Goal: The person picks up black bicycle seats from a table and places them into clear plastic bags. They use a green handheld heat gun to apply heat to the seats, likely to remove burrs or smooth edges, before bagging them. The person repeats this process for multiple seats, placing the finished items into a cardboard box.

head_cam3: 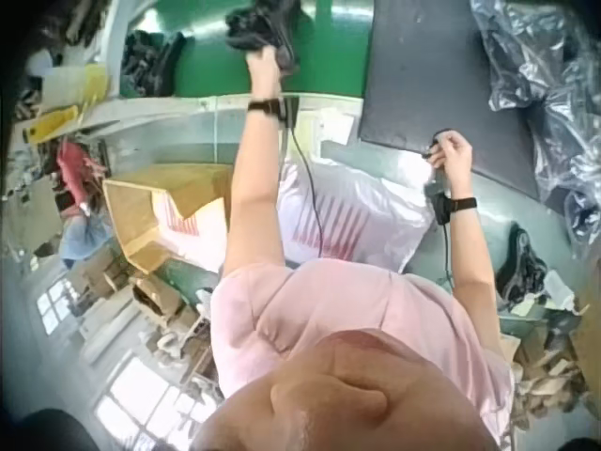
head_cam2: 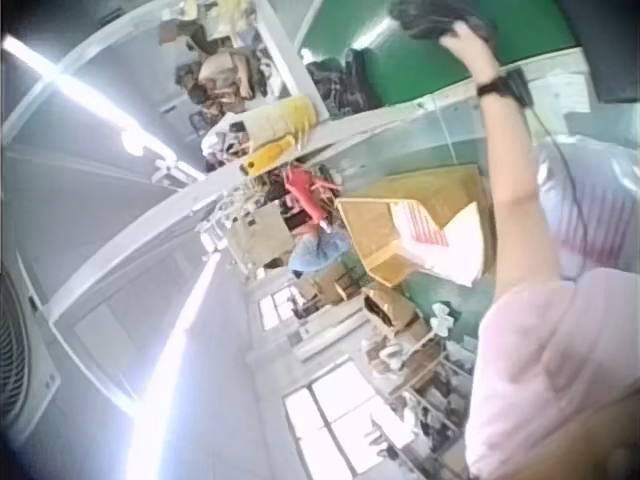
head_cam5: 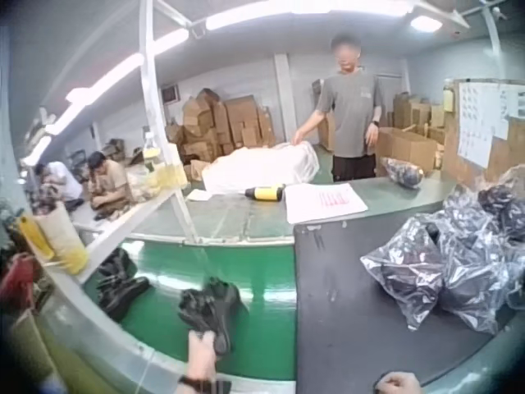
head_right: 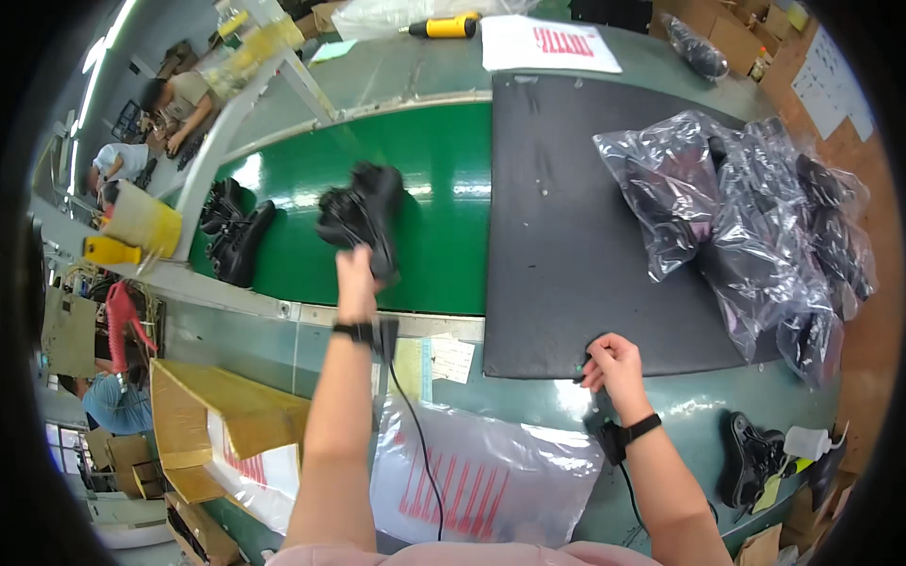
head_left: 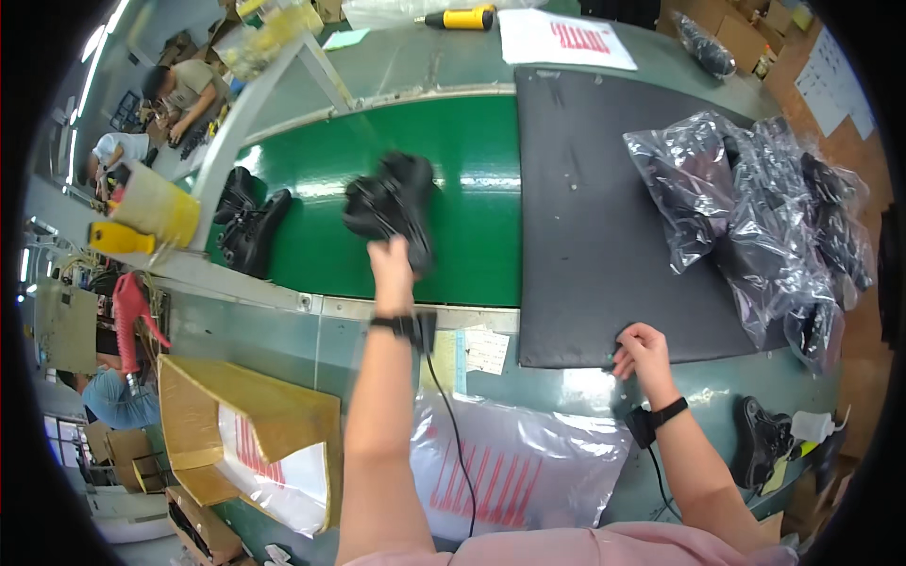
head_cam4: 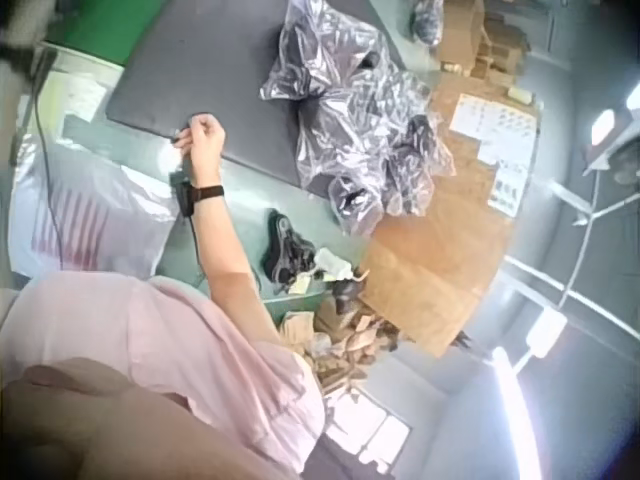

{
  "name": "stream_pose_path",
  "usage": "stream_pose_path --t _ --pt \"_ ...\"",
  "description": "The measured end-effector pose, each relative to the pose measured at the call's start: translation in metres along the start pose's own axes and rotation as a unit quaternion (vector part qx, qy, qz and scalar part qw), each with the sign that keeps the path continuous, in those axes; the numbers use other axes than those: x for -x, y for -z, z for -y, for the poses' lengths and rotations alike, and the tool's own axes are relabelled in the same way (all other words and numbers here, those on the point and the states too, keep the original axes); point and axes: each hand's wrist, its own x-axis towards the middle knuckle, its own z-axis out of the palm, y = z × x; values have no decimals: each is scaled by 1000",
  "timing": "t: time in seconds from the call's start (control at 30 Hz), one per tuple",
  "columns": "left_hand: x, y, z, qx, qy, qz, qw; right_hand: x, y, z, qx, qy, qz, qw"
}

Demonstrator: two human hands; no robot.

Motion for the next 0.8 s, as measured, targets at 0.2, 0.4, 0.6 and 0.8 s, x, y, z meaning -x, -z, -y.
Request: stream_pose_path --t 0.2,0.4,0.6,0.8 --pt "275 -23 -50 -159 -24 70 984 122 -83 19 -126 -7 110 986" --pt "444 -33 -103 -307 -328 233 862 206 -54 9 -467 -48 82 879" --pt "476 -34 -143 -310 -447 269 795 297 64 -27 -398 1 323 858" --pt "501 -57 -174 -394 -468 270 744 376 79 -40 -354 -25 455 817"
